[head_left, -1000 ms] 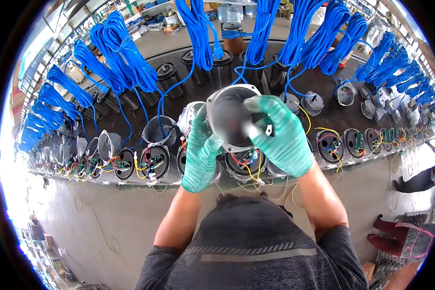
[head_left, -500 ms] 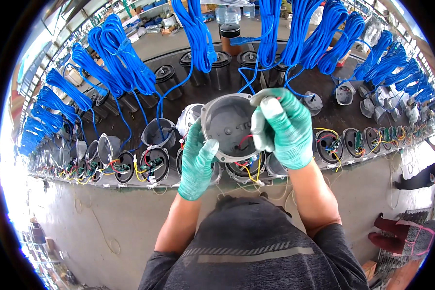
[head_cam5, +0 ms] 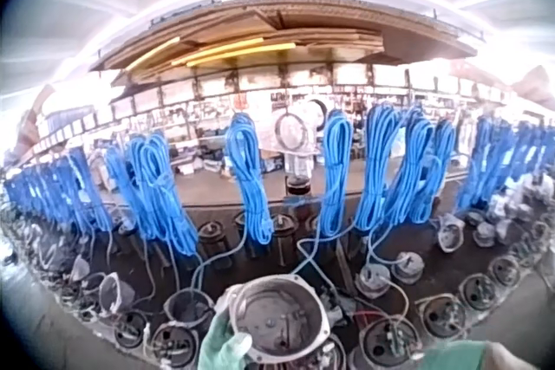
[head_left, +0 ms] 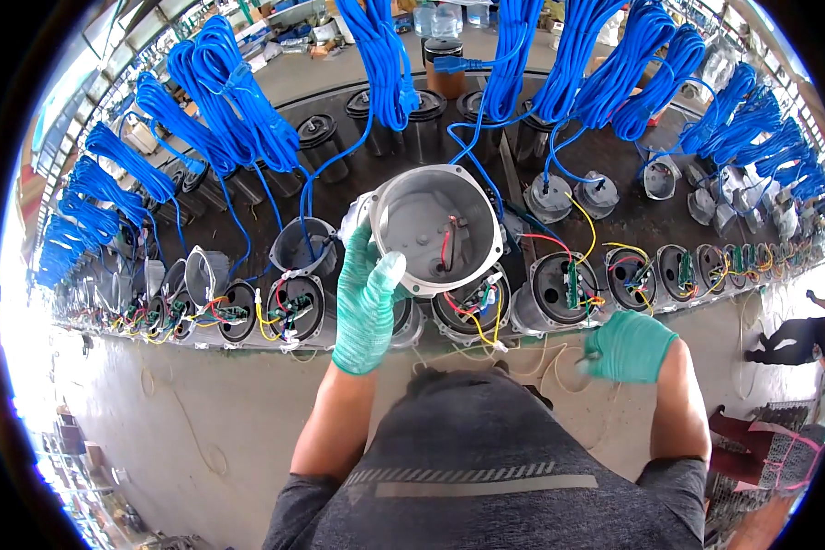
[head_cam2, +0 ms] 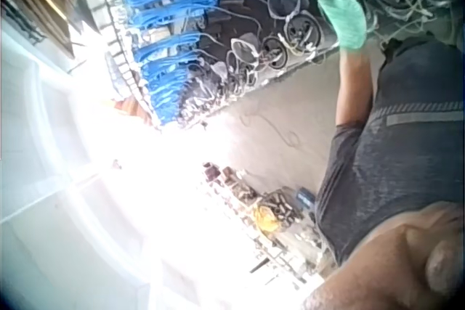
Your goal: The person cuts wires using pliers and connects and twists wires together by hand to assemble motor parts on a workbench.
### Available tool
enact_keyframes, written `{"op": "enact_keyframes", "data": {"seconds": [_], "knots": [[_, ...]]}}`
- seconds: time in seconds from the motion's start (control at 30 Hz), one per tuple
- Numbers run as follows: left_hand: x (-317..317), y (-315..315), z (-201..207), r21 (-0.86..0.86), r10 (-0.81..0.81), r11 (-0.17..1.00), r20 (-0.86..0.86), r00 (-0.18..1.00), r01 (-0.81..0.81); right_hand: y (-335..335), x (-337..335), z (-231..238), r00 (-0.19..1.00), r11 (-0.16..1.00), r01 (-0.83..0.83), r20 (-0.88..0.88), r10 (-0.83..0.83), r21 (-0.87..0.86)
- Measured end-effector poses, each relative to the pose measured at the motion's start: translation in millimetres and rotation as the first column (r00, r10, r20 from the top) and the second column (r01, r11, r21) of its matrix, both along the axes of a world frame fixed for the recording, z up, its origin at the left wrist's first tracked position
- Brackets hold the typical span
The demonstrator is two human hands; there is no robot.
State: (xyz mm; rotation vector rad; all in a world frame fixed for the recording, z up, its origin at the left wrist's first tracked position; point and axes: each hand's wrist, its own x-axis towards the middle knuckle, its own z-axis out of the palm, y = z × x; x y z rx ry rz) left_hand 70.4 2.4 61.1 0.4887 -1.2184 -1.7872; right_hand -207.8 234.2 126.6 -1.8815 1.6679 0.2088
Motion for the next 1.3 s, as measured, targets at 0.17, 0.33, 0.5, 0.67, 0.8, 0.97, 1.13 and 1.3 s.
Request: {"op": "enact_keyframes", "data": {"seconds": [0.17,0.33,0.5,0.67,0.8,0.97,1.13,1.3], "knots": [[-4,1,2,0.044,0.007,0.999,0.048,0.999,-0.009,-4,-4,-8,0.974,0.972,0.023,-0.214,-0.074,-0.233],[-13,4,4,0.014,-0.023,1.000,0.048,0.999,0.022,-85,50,9,0.806,0.574,0.566,0.542,-0.237,-0.592],[-17,3,2,-0.018,-0.046,0.999,0.062,0.997,0.047,-125,48,-12,0.895,0.485,0.392,0.446,-0.004,-0.782],[-14,-22,3,-0.006,-0.048,0.999,0.200,0.979,0.050,-114,38,0,0.841,0.651,0.499,0.499,-0.207,-0.572],[-28,-59,2,-0.003,-0.051,0.998,0.320,0.946,0.055,-130,46,-3,0.860,0.689,0.481,0.447,-0.247,-0.542],[-34,-78,-31,-0.298,0.143,0.954,0.500,0.854,0.015,-161,64,-14,0.812,0.636,0.544,0.534,-0.236,-0.547],[-33,-31,-1,-0.848,0.464,0.520,0.380,0.800,0.101,-176,59,-35,0.973,0.464,0.228,0.181,-0.144,-0.856],[-27,-19,2,-0.091,-0.170,0.973,0.346,0.923,0.213,-170,79,-16,0.996,0.403,0.076,0.049,-0.077,-0.912]]}}
